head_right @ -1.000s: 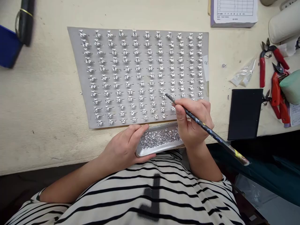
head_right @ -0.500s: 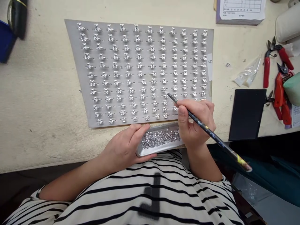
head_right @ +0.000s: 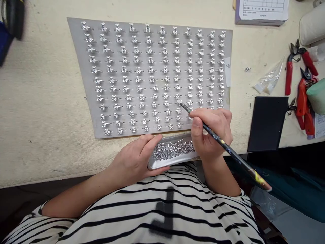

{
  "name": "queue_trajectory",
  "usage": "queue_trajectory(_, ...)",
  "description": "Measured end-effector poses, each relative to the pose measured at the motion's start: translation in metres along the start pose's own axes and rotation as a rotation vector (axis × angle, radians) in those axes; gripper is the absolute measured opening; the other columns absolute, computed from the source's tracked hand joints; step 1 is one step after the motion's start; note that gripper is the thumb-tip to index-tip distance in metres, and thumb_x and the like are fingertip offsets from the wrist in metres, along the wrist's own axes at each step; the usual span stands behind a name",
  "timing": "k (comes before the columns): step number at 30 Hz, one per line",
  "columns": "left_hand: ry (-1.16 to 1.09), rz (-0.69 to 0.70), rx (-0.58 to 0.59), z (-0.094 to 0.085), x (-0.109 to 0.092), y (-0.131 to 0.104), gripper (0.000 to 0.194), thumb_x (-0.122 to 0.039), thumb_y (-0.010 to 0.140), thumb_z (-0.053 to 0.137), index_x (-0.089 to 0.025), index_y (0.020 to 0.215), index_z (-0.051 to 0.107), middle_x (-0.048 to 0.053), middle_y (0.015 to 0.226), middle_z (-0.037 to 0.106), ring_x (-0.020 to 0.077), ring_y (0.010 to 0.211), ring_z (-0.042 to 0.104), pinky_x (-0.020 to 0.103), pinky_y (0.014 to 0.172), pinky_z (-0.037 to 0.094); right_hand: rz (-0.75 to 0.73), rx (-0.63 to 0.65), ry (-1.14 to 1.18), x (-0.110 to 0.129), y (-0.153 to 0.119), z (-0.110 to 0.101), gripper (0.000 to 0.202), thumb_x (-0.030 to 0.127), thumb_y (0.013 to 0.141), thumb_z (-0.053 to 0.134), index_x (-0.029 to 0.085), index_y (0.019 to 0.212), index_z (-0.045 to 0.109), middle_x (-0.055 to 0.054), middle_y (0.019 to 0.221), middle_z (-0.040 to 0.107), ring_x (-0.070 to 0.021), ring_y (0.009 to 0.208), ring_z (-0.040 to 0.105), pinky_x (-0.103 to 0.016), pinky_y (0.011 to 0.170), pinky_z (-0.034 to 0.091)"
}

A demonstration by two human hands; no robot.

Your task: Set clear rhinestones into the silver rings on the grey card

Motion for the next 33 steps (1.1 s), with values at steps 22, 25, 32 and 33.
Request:
queue_trajectory(22, 0.02, -0.007, 0.008, -0.0004, 0.0003, -0.0007, 0.078, -0.055, 0.089, 0.069, -0.001, 0.14, 0.043, 0.017, 0.114, 0.062, 0.0243, 0.094, 0.065, 0.034, 0.077, 0.061, 0.024, -0.021, 0.042, 0.0011, 0.0009, 0.0022, 0.017, 0.026, 0.093, 0.055, 0.032, 0.097, 0.071, 0.006, 0.08, 0.074, -0.0156, 0.08, 0.069, -0.04, 0.079, 0.048)
queue_trajectory(25, 0.017, -0.005, 0.006, -0.0003, 0.0002, -0.0001, 0.078, -0.055, 0.089, 0.069, -0.001, 0.14, 0.043, 0.017, 0.114, 0.062, 0.024, 0.094, 0.065, 0.034, 0.077, 0.061, 0.024, -0.02, 0.052, 0.0013, 0.0012, 0.0015, 0.017, 0.026, 0.093, 0.056, 0.032, 0.097, 0.071, 0.006, 0.08, 0.075, -0.0156, 0.079, 0.069, -0.04, 0.079, 0.048)
queue_trajectory(32, 0.017, 0.0, -0.002, -0.0014, -0.0007, 0.0005, 0.079, -0.054, 0.087, 0.073, 0.0, 0.138, 0.045, 0.018, 0.112, 0.062, 0.0239, 0.092, 0.065, 0.034, 0.075, 0.061, 0.03, -0.025, 0.046, 0.0004, 0.0009, 0.004, 0.018, 0.027, 0.093, 0.055, 0.034, 0.098, 0.071, 0.006, 0.08, 0.075, -0.0163, 0.079, 0.069, -0.041, 0.078, 0.047)
queue_trajectory(33, 0.022, 0.001, -0.002, -0.0016, -0.0007, 0.0007, 0.08, -0.054, 0.086, 0.073, 0.0, 0.138, 0.045, 0.018, 0.111, 0.062, 0.0236, 0.091, 0.066, 0.033, 0.074, 0.061, 0.023, -0.037, 0.052, 0.0003, 0.0013, 0.0038, 0.018, 0.027, 0.093, 0.055, 0.034, 0.098, 0.071, 0.006, 0.08, 0.075, -0.0164, 0.078, 0.069, -0.041, 0.077, 0.047)
Point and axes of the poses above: each hand's wrist, its own y-axis towards the middle knuckle, its own z-axis out of the palm, x = y × z, the point moved 3 cm from there along y, towards the middle knuckle
